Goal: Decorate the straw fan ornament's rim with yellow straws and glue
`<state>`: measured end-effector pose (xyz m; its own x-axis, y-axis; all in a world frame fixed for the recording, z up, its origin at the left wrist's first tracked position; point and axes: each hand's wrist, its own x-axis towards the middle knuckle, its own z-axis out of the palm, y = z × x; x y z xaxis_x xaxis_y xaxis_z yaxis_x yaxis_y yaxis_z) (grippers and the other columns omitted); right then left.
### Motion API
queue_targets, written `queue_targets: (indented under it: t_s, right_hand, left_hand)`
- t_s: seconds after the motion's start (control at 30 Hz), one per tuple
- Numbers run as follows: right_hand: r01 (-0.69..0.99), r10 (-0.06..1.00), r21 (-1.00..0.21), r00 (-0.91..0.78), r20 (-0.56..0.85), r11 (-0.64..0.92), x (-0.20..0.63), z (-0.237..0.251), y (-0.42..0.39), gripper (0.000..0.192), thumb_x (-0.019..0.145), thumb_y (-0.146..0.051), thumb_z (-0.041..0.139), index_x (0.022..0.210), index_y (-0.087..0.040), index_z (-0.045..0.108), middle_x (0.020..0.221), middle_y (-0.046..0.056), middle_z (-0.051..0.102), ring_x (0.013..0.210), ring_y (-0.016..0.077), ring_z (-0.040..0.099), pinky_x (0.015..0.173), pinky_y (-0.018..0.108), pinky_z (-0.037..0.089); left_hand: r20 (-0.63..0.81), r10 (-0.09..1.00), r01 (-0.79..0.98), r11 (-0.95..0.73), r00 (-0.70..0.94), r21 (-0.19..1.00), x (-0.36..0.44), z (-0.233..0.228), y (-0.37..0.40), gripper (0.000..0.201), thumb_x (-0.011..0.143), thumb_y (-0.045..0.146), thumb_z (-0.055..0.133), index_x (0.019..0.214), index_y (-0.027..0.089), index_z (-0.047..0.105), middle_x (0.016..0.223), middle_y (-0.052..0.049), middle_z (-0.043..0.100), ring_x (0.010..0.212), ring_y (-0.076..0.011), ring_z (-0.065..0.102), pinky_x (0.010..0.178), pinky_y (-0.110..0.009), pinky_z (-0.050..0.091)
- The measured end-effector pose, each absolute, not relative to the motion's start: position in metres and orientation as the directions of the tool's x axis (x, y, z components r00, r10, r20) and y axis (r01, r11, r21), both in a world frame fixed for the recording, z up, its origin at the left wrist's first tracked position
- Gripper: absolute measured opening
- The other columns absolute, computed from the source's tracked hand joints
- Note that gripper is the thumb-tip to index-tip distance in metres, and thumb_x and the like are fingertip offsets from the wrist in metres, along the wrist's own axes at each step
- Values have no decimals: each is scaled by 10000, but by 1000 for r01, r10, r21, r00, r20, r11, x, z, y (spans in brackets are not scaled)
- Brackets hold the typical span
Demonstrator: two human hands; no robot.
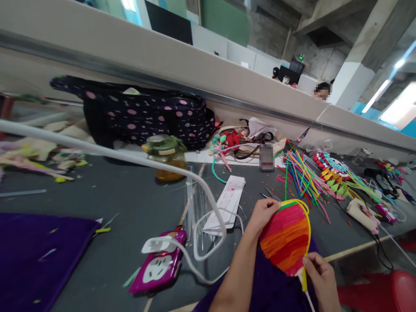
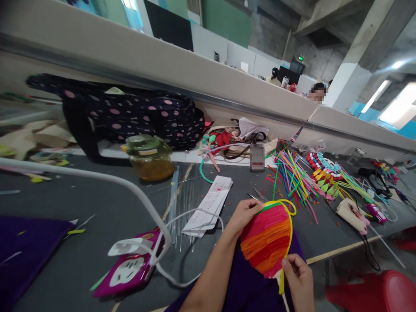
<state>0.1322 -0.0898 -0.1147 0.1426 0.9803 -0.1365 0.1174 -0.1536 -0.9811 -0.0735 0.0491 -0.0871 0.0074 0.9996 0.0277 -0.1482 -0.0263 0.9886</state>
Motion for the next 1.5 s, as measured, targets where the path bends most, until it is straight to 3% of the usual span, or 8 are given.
queue_targets:
  t_s: [0.13, 0.33, 0.6, 0.8, 1.03, 1.23, 1.5]
  right_hand:
    - [19, 978, -983, 111, -178, -181, 130, -114, -86, 348, 716, -488, 723, 715, -149, 646, 630, 0, 578, 570, 126, 492, 538, 209, 417]
    - [-3, 973, -974, 45, -227, -227, 137, -122, -81, 399, 716, -539, 708, 712, -146, 636, 491, -54, 454, 421, 63, 328, 388, 172, 278]
    - [-11, 979, -980, 55, -198, -197, 134, -119, -77, 403, 692, -512, 738, 622, -158, 558, 517, -60, 414, 472, 64, 321, 427, 169, 277]
    - [-20, 970, -970, 39, -241, -241, 130, -117, -74, 401, 704, -547, 706, 678, -168, 579, 489, -72, 386, 428, 64, 274, 379, 177, 221]
    - [5, 989, -992, 81, -123, -124, 124, -105, -73, 393, 703, -507, 720, 637, -153, 564, 562, -46, 453, 518, 80, 371, 475, 177, 333]
    - [-88, 965, -966, 82, -249, -242, 121, -104, -75, 446, 665, -579, 722, 676, -167, 550, 486, -89, 361, 401, 42, 243, 359, 162, 180]
    - [-172, 973, -964, 80, -217, -201, 118, -107, -71, 442, 656, -553, 746, 648, -171, 523, 495, -89, 375, 408, 38, 264, 369, 155, 187]
  left_hand:
    - [5, 1000, -173, -3, 7, 985, -75, -85, 49, 229, 650, 356, 665, 609, 134, 702, 588, -11, 635, 586, -141, 529, 592, -236, 385]
    - [-16, 1000, -191, 19, 16, 981, -76, -80, 47, 217, 636, 352, 685, 609, 137, 697, 625, -18, 642, 618, -145, 529, 588, -228, 380]
    - [-49, 998, -160, 53, 27, 986, -76, -80, 47, 260, 646, 393, 686, 658, 135, 714, 614, -16, 639, 577, -138, 514, 566, -230, 371]
    - [-86, 996, -181, 90, 28, 979, -78, -78, 47, 281, 634, 421, 691, 660, 142, 709, 629, -23, 654, 577, -146, 532, 562, -234, 377]
    - [-112, 992, -247, 121, 50, 962, -80, -76, 46, 277, 614, 421, 723, 642, 146, 700, 605, -7, 647, 542, -129, 522, 534, -226, 364]
    - [-98, 994, -264, 105, 41, 959, -79, -77, 47, 238, 616, 382, 740, 656, 149, 717, 613, -3, 665, 545, -125, 541, 568, -228, 392]
    - [-91, 996, -227, 91, 11, 970, -80, -80, 50, 269, 603, 416, 741, 671, 157, 721, 642, -13, 680, 580, -148, 567, 576, -237, 398]
